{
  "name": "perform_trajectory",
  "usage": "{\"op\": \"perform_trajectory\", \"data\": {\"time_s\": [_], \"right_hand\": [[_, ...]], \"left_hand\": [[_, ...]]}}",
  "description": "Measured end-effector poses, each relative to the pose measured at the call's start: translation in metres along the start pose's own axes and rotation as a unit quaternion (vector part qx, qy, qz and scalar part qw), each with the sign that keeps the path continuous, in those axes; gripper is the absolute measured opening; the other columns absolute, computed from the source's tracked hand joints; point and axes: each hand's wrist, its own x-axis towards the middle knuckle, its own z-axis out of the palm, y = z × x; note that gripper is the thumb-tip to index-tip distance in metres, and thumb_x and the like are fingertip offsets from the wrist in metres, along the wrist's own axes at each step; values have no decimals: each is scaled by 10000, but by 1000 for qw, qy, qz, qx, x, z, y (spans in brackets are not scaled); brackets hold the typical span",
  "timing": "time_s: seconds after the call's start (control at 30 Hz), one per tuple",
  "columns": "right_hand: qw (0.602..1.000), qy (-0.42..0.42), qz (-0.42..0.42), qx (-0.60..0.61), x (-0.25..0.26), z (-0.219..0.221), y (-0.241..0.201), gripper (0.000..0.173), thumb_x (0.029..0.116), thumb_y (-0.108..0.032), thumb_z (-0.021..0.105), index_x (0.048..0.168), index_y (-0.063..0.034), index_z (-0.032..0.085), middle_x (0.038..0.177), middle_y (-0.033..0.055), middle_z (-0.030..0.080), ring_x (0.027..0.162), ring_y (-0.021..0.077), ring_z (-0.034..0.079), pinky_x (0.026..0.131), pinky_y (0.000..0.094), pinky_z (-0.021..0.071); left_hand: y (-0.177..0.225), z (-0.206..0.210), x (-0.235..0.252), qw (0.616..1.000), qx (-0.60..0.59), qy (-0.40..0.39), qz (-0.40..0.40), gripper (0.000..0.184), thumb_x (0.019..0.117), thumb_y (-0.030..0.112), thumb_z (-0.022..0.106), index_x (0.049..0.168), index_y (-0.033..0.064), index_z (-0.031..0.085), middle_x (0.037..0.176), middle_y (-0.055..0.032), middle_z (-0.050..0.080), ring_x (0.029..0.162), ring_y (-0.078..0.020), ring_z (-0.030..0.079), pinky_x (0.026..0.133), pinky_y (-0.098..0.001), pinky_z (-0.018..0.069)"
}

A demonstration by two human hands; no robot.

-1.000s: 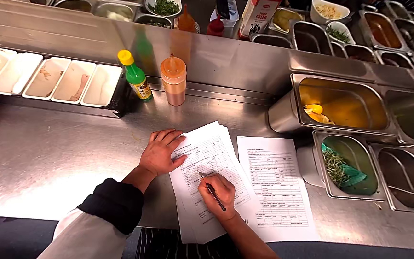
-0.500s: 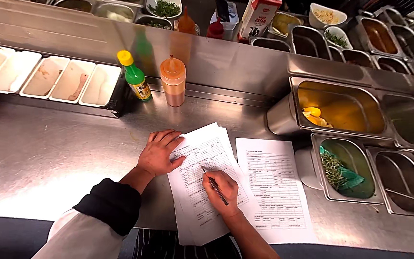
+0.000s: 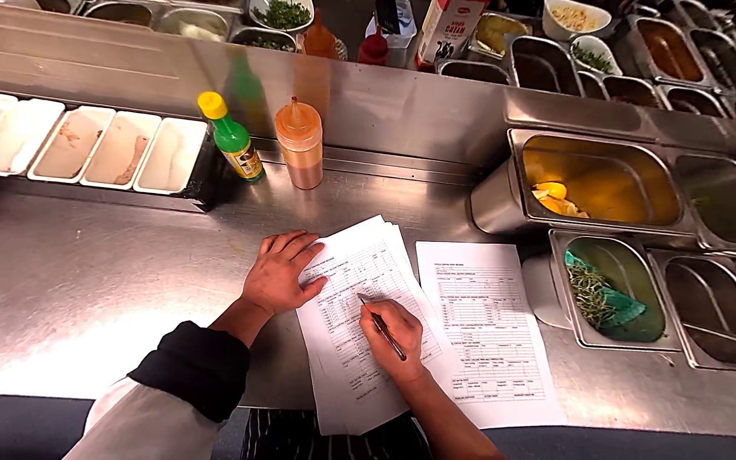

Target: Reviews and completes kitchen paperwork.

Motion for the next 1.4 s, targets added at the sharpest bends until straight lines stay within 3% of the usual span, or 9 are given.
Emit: {"op": "perform_trajectory", "data": {"time_s": [0.4, 0.7, 1.4], "right_hand": [[1000, 17, -13, -9, 0, -1, 0, 107, 850, -82, 682, 752, -65, 721, 708, 23, 695, 651, 72, 665, 583, 197, 559], [1000, -12, -16, -10, 0, -1, 0, 122, 862, -92, 676, 755, -72, 731, 728, 23, 710, 684, 80, 684, 612, 208, 572], [1000, 9, -1, -9, -1, -2, 2, 113, 861, -85, 677, 763, -66, 730, 720, 20, 703, 656, 69, 667, 589, 199, 562]], "left_hand": [[-1, 1, 1, 1000, 1, 6, 2, 619, 893, 639, 526, 1306, 211, 699, 1420, -13, 631, 1361, -257, 531, 1090, -531, 398], [-1, 1, 0, 1000, 0, 6, 4, 623, 900, 639, 521, 1309, 203, 697, 1423, -17, 628, 1358, -262, 535, 1089, -533, 400], [-1, 1, 0, 1000, 1, 2, 1, 624, 896, 641, 523, 1314, 211, 696, 1422, -14, 628, 1359, -256, 531, 1089, -531, 394]]}}
